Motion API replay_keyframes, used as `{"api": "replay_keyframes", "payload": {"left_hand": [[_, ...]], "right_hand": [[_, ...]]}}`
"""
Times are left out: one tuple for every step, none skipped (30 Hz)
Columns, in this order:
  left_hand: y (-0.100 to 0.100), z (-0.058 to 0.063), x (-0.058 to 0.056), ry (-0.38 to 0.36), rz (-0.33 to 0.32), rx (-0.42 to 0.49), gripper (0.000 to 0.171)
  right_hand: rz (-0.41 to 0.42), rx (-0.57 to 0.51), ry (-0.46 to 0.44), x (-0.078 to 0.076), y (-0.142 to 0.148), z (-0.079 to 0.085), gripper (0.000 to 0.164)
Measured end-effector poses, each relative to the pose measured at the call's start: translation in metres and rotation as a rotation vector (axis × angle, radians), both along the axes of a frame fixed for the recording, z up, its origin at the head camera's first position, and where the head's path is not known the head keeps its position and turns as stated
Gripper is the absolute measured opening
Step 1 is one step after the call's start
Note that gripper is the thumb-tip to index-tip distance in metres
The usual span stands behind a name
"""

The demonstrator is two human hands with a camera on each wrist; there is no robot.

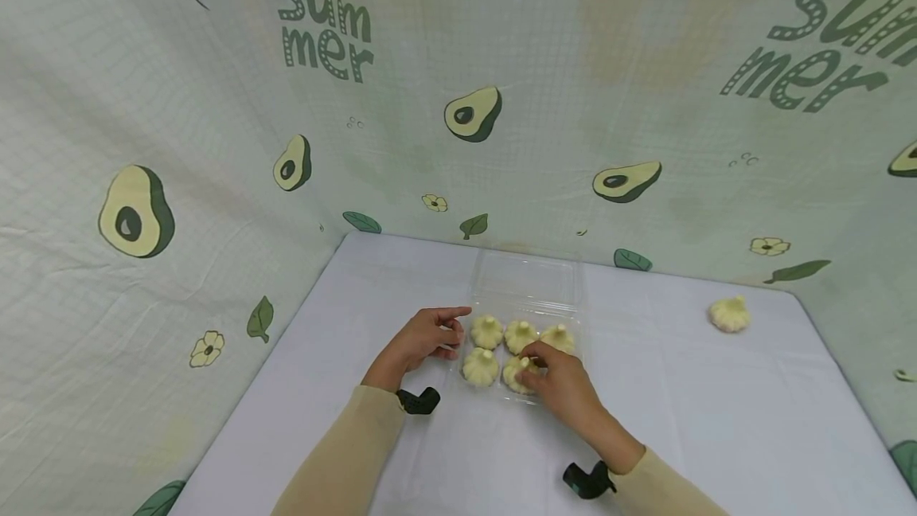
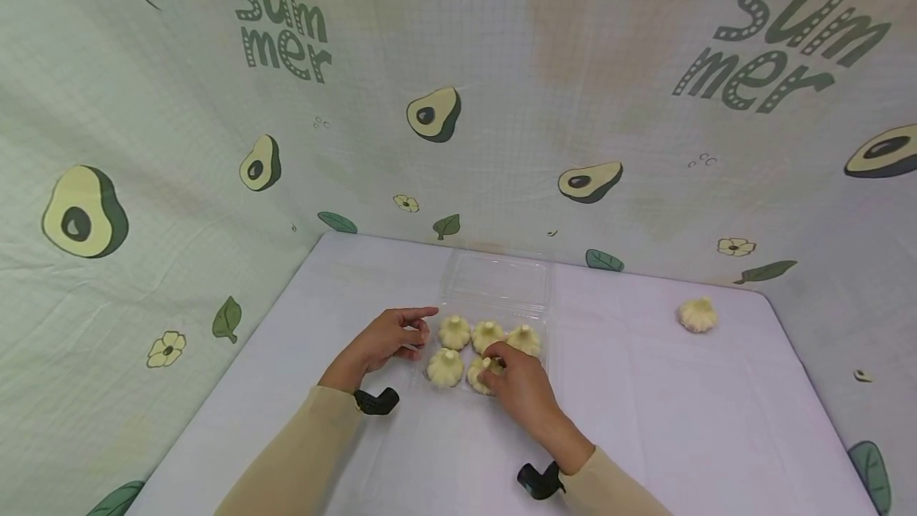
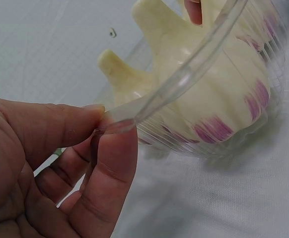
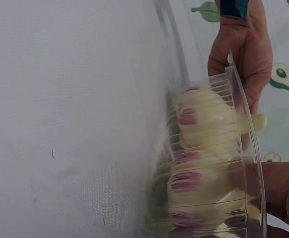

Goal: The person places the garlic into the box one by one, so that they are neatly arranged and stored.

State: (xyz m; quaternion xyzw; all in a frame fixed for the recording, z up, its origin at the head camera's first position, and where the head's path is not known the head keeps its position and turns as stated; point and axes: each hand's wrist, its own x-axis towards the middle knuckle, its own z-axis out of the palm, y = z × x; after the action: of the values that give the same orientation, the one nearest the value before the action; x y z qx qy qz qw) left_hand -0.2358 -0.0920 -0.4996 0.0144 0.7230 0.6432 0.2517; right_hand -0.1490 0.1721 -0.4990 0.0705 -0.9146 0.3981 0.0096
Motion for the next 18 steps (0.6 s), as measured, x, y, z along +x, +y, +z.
{"api": "replay_keyframes", "payload": {"left_hand": [[0.0,0.0,0.0001,0.001,-0.001,0.0,0.055],[0.0,-0.0001,0.0,0.001,-0.001,-0.001,0.055],[0.0,-0.0001,0.0,0.002,-0.003,-0.001,0.056],[-0.0001,-0.0002,0.0,0.001,-0.005,0.001,0.056],[-0.0001,-0.0002,0.0001,0.002,-0.006,0.003,0.057],[-0.0002,-0.0002,0.0002,0.002,-0.008,0.005,0.057],[-0.0003,-0.0001,0.0003,0.001,-0.009,0.007,0.058],[-0.0004,0.0,0.0004,0.0,-0.011,0.01,0.058],[-0.0005,0.0001,0.0005,0.0,-0.012,0.012,0.059],[-0.0005,0.0002,0.0005,-0.001,-0.013,0.014,0.059],[-0.0006,0.0003,0.0006,-0.001,-0.012,0.014,0.059],[-0.0006,0.0005,0.0007,-0.002,-0.012,0.014,0.059],[-0.0006,0.0007,0.0008,-0.002,-0.011,0.013,0.059],[-0.0006,0.0008,0.0009,-0.003,-0.01,0.012,0.058],[-0.0006,0.001,0.0011,-0.004,-0.009,0.011,0.058],[-0.0005,0.0009,0.0011,-0.002,-0.009,0.01,0.058],[-0.0004,0.0012,0.0014,-0.002,-0.008,0.009,0.058],[-0.0004,0.0016,0.0017,-0.002,-0.008,0.007,0.058]], "right_hand": [[0.001,-0.001,0.0,-0.0002,0.0,0.0002,0.023],[0.002,-0.002,-0.003,-0.0003,-0.0001,0.0007,0.023],[0.003,-0.002,-0.004,-0.0003,-0.0001,0.0012,0.023],[0.004,-0.003,-0.009,-0.0003,-0.0001,0.0017,0.023],[0.005,-0.004,-0.015,-0.0003,-0.0002,0.0023,0.023],[0.007,-0.005,-0.018,-0.0001,-0.0001,0.0035,0.023],[0.008,-0.009,-0.026,0.0,-0.0003,0.0045,0.023],[0.007,-0.011,-0.033,0.0001,-0.0003,0.0051,0.023],[0.007,-0.012,-0.039,0.0001,-0.0003,0.0057,0.022],[0.006,-0.017,-0.044,0.0001,-0.0002,0.0063,0.022],[0.003,-0.022,-0.048,0.0,0.0,0.0067,0.021],[0.004,-0.025,-0.047,0.0,0.0004,0.007,0.021],[0.001,-0.032,-0.053,-0.0002,0.0005,0.0072,0.021],[-0.001,-0.037,-0.055,-0.0004,0.0009,0.0073,0.02],[-0.002,-0.044,-0.057,-0.0005,0.0013,0.0077,0.02],[-0.003,-0.05,-0.06,-0.0007,0.0017,0.0077,0.02],[-0.003,-0.054,-0.065,-0.001,0.0021,0.0075,0.02],[0.0,-0.057,-0.065,-0.001,0.0025,0.0078,0.02]]}}
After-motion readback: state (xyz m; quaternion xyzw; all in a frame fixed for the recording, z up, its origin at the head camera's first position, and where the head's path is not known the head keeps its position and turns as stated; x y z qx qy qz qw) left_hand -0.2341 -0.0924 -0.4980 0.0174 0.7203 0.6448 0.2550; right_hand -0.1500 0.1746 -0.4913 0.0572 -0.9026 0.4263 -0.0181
